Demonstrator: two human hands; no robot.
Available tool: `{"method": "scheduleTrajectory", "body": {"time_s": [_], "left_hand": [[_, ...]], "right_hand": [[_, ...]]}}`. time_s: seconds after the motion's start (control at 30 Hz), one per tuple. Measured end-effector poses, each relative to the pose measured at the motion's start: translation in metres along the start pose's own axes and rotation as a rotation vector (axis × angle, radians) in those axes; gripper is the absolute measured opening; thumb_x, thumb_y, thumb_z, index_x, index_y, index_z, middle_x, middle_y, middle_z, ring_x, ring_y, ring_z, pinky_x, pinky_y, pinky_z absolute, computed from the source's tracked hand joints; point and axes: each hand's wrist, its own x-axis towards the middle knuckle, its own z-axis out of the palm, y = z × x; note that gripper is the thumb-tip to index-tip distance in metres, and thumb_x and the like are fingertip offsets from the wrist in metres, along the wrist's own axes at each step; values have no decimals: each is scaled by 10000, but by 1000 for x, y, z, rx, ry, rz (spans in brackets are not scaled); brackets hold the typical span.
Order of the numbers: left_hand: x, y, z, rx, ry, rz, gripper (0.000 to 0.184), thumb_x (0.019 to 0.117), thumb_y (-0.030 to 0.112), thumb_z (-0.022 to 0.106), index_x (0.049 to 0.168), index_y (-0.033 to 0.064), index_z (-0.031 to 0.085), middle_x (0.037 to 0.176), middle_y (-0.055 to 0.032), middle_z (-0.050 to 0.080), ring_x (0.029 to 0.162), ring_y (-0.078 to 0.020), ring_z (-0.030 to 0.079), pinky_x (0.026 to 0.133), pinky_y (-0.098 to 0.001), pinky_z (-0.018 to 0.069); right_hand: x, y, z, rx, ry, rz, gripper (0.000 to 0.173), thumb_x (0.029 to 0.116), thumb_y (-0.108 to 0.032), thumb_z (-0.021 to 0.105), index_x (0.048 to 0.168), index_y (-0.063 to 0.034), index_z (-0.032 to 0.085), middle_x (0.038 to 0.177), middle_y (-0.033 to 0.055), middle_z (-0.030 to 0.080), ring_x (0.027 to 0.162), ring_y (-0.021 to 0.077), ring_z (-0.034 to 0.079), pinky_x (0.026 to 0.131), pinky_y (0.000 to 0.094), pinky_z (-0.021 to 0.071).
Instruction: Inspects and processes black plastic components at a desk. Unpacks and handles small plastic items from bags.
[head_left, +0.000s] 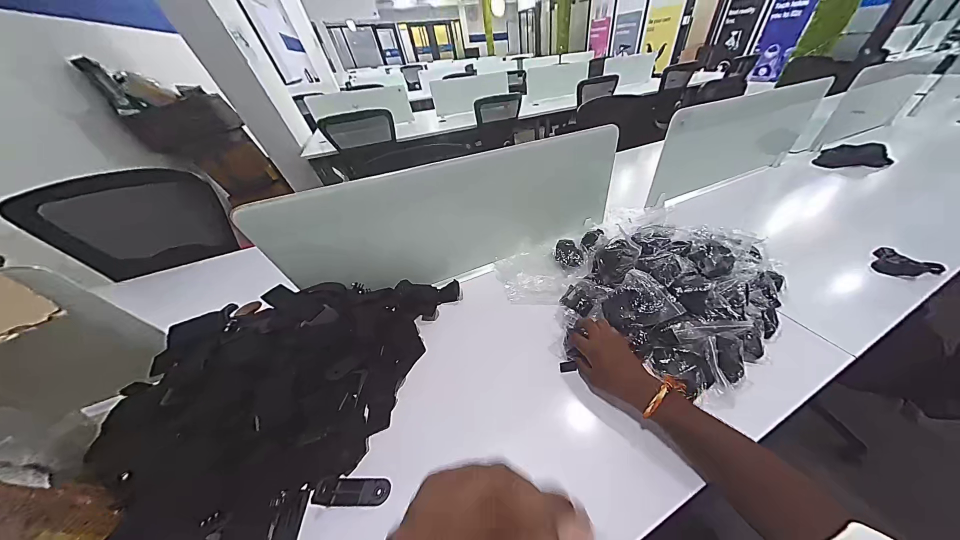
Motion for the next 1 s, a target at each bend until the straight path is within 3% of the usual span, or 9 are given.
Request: {"method": "scheduleTrajectory", "body": {"time_s": [0.1, 0.2, 0.33, 0.43, 0.5, 0.6, 0.83, 0.9, 1.0], "left_hand": [[-29, -103, 15, 198, 68, -220, 248, 1018, 167, 540, 1182, 78, 705, 1066, -40, 746, 833, -70, 694, 694, -234, 592], [-62, -176, 27, 160, 88, -681, 304, 964, 87, 549, 1224, 19, 691, 1103, -70, 740, 878, -117, 721, 762, -287, 613], [-72, -209, 32, -147, 238, -927, 365, 1015, 92, 582, 1347, -59, 566, 1180, -163, 708, 998, -210, 728, 892, -375, 609], [-63, -211, 28, -425, 364, -995, 432, 1120, 254, 367, 1406, -45, 493, 1178, -176, 698, 1002, -240, 727, 887, -402, 609], [-64, -220, 27, -555, 454, -1003, 503, 1130, 343, 291, 1397, -29, 499, 1154, -195, 699, 964, -274, 733, 852, -437, 625], [-69, -234, 25, -422, 518, -922, 382, 1091, 202, 449, 1360, -50, 548, 1054, -167, 719, 885, -231, 727, 785, -411, 628], [-78, -248, 29, -257, 554, -760, 257, 1045, 27, 467, 1193, -73, 651, 1005, -114, 730, 900, -136, 708, 838, -320, 601], [-81, -248, 30, -265, 542, -700, 238, 1041, 6, 461, 1157, -66, 656, 1001, -100, 722, 908, -132, 698, 838, -315, 594], [-81, -248, 30, -247, 571, -649, 216, 1040, -5, 467, 1102, -57, 667, 985, -98, 726, 908, -147, 700, 845, -329, 596]], "right_hand": [[-3, -9, 0, 46, 51, -139, 180, 951, -153, 604, 1072, -69, 708, 1234, 193, 632, 1128, 393, 613, 921, 529, 524], [6, -18, -4, 272, 23, -165, 153, 938, -127, 623, 1040, -47, 704, 1163, 170, 644, 1091, 309, 631, 948, 437, 524], [34, -41, -5, 858, 23, -108, 232, 899, -160, 730, 1077, -25, 669, 1041, 85, 664, 824, 125, 651, 738, 285, 570], [61, -65, 14, 1184, 17, -85, 222, 891, -60, 739, 1077, 0, 632, 953, 65, 704, 739, 125, 689, 686, 300, 611], [72, -74, 43, 1275, 34, -97, 215, 896, 2, 711, 1090, 20, 621, 966, 77, 704, 783, 144, 695, 719, 311, 610], [76, -79, 78, 1243, 58, -125, 274, 911, 15, 663, 1176, 25, 594, 1099, 120, 690, 914, 184, 709, 800, 332, 617], [70, -71, 89, 907, 18, -182, 806, 893, -276, 753, 1540, -18, 347, 1513, 155, 475, 1368, 181, 500, 1128, 332, 455], [72, -70, 91, 1013, -47, -228, 809, 901, -264, 766, 1536, 14, 348, 1411, 131, 580, 1299, 145, 572, 1112, 310, 485], [76, -69, 90, 1158, -110, -318, 557, 908, -204, 763, 1368, 20, 544, 1241, 96, 678, 1160, 135, 651, 1034, 311, 543]]}}
